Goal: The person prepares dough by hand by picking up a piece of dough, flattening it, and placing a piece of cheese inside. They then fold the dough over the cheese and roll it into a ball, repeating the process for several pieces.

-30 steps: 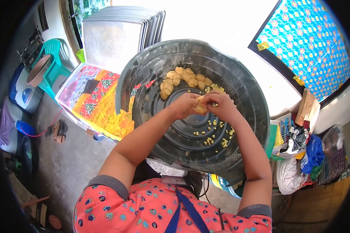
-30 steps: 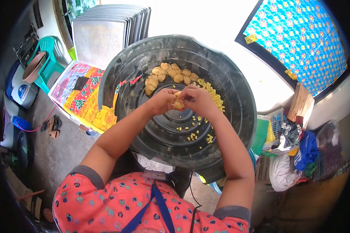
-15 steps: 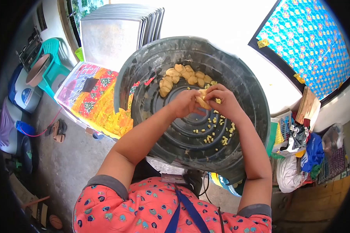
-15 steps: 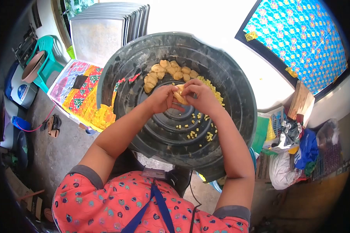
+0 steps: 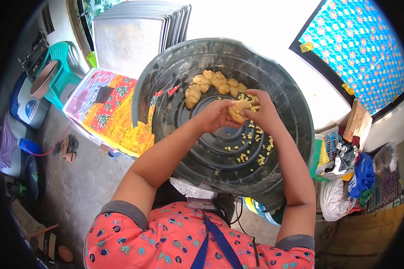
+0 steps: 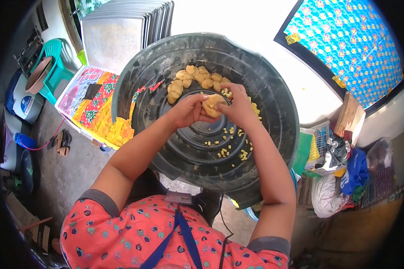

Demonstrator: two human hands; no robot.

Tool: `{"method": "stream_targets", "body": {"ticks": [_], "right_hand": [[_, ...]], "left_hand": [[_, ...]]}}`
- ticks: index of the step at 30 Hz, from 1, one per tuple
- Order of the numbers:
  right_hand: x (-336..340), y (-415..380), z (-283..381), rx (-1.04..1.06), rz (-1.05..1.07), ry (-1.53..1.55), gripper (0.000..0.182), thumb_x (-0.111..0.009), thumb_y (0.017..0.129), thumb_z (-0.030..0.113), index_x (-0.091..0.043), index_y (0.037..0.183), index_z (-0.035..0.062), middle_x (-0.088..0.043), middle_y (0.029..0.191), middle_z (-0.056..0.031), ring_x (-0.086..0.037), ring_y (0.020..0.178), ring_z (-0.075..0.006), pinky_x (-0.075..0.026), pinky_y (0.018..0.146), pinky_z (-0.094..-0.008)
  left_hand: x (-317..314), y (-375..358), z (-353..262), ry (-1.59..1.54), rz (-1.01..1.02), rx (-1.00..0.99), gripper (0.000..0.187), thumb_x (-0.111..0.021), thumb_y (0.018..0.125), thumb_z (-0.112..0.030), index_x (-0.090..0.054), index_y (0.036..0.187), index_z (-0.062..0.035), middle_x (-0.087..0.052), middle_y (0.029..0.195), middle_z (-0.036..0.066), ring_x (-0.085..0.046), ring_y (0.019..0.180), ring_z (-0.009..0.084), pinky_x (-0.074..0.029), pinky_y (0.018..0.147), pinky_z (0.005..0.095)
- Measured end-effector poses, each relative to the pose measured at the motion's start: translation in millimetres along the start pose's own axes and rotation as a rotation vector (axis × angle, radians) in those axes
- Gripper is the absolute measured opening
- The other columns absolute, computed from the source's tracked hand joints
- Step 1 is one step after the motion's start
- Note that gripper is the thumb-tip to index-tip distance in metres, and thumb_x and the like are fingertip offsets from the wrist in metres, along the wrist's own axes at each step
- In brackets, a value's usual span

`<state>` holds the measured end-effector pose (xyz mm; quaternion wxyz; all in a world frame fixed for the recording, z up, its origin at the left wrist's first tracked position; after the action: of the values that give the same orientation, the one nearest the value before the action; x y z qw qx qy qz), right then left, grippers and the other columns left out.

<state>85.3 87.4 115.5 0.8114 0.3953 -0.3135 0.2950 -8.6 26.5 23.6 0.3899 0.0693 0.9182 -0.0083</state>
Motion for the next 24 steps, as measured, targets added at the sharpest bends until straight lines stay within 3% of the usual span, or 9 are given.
{"method": "stream_targets", "body": {"ticks": [3,6,9,12,15,19,24], "right_hand": [[-25,-14,-33,-0.543,0.365,0.508,0.041,-0.07,0.073,0.006,-0.053,0.109,0.0005,-0.061,0.089,-0.0097,-0.062,0.067,-0.0138,-0.051,0.058,-0.0251],[-31,-15,-36,-0.511,0.387,0.439,0.039,-0.069,0.076,0.01,-0.053,0.11,-0.0009,-0.063,0.083,-0.0092,-0.061,0.061,-0.012,-0.049,0.053,-0.024],[-29,-10,-35,-0.453,0.329,0.312,0.037,-0.067,0.079,0.012,-0.055,0.111,0.0011,-0.063,0.079,-0.0077,-0.061,0.065,-0.0117,-0.05,0.057,-0.0245],[-21,-9,-22,-0.392,0.402,0.435,0.034,-0.065,0.082,0.016,-0.056,0.11,-0.0003,-0.063,0.08,-0.0075,-0.061,0.068,-0.011,-0.05,0.06,-0.0244],[-31,-14,-34,-0.595,0.284,0.881,0.034,-0.066,0.083,0.021,-0.058,0.106,-0.0022,-0.063,0.081,-0.0074,-0.06,0.07,-0.0096,-0.049,0.062,-0.0238],[-29,-13,-37,-0.518,0.381,0.564,0.032,-0.066,0.084,0.022,-0.06,0.103,-0.0033,-0.063,0.079,-0.0067,-0.059,0.065,-0.0092,-0.049,0.061,-0.0233],[-11,-4,-27,-0.444,0.286,0.368,0.031,-0.066,0.084,0.021,-0.061,0.101,-0.0039,-0.064,0.075,-0.0062,-0.06,0.063,-0.0102,-0.049,0.061,-0.023]], "left_hand": [[0,1,0,0.04,-0.01,-0.011,0.036,-0.044,0.092,-0.024,-0.051,0.117,0.0011,-0.06,0.111,0.014,-0.061,0.099,0.0263,-0.052,0.085,0.0383],[3,3,2,0.105,-0.04,-0.06,0.031,-0.051,0.091,-0.018,-0.053,0.117,-0.0001,-0.059,0.114,0.013,-0.06,0.102,0.023,-0.053,0.084,0.0353],[7,3,1,0.125,-0.062,-0.107,0.031,-0.059,0.086,-0.008,-0.053,0.116,-0.0014,-0.058,0.114,0.011,-0.06,0.101,0.0199,-0.053,0.083,0.033],[9,2,-9,0.224,-0.11,-0.265,0.035,-0.062,0.082,-0.002,-0.051,0.115,-0.0029,-0.058,0.111,0.008,-0.059,0.098,0.0171,-0.053,0.081,0.031],[10,1,-13,0.333,-0.168,-0.336,0.038,-0.064,0.08,0.0,-0.048,0.115,-0.0043,-0.057,0.108,0.007,-0.059,0.095,0.0152,-0.052,0.08,0.0294],[5,-2,-14,0.488,-0.191,-0.398,0.04,-0.063,0.081,-0.002,-0.047,0.118,-0.0041,-0.057,0.107,0.007,-0.058,0.093,0.0151,-0.051,0.081,0.0289],[5,3,-11,0.117,-0.103,-0.26,0.035,-0.059,0.087,-0.008,-0.048,0.119,-0.0012,-0.057,0.11,0.01,-0.059,0.096,0.017,-0.051,0.083,0.0286]]}}
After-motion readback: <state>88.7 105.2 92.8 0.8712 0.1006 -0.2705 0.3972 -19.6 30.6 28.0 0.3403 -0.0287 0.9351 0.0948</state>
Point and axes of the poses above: each hand's wrist, its own y-axis towards the middle knuckle, its own x-axis out of the back of the hand, z = x × y, the point moved 7 cm from there along y, towards the middle knuckle
